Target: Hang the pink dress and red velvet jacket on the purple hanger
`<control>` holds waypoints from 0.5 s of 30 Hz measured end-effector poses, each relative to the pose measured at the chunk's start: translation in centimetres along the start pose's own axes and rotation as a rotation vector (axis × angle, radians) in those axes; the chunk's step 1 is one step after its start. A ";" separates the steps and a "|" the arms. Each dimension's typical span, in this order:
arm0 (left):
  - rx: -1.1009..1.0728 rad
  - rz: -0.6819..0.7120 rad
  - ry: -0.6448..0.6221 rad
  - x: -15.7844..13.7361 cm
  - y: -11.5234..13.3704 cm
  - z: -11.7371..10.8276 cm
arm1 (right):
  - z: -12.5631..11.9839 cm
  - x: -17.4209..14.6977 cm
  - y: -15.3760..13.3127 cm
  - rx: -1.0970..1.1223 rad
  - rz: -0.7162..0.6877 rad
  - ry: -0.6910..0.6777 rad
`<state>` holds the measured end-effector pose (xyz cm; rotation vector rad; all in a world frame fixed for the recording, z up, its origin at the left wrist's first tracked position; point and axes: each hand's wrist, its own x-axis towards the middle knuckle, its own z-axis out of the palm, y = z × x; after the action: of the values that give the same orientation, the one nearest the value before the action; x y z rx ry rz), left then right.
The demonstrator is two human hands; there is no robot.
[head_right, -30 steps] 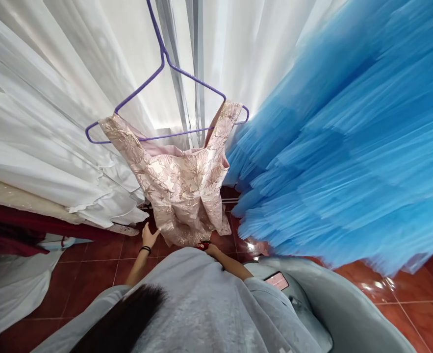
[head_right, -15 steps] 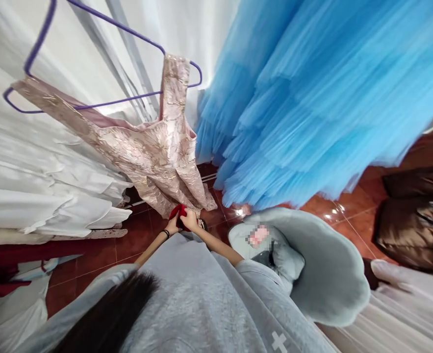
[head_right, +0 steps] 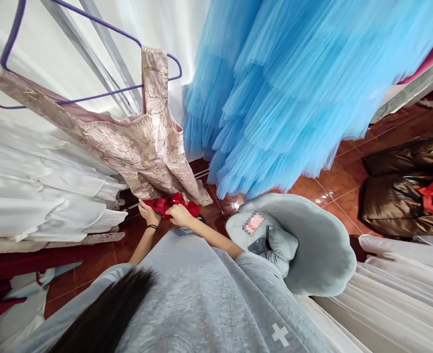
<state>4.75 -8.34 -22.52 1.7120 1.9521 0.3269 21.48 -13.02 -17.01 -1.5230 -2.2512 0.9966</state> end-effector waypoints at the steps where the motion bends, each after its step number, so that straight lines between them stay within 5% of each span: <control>1: 0.025 0.070 -0.015 0.0 0.1 -0.6 | -0.9 -0.1 0.1 -0.020 -0.012 0.005; 4: 0.055 0.337 -0.279 0.8 0.6 -2.7 | -4.6 -0.2 1.2 -0.079 -0.004 0.094; 7: -0.005 0.392 -0.440 2.3 1.8 -6.0 | -9.4 -0.3 2.6 -0.062 0.063 0.199; 11: -0.139 0.417 -0.364 3.1 4.9 -14.2 | -16.5 -0.8 2.5 -0.005 0.065 0.261; 15: -0.340 0.590 -0.133 2.3 9.1 -22.7 | -22.7 -1.1 0.7 0.056 -0.071 0.551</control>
<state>0.33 -1.06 0.54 1.9767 1.1798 0.6885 34.86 -4.81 -0.61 -1.4584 -1.8544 0.5260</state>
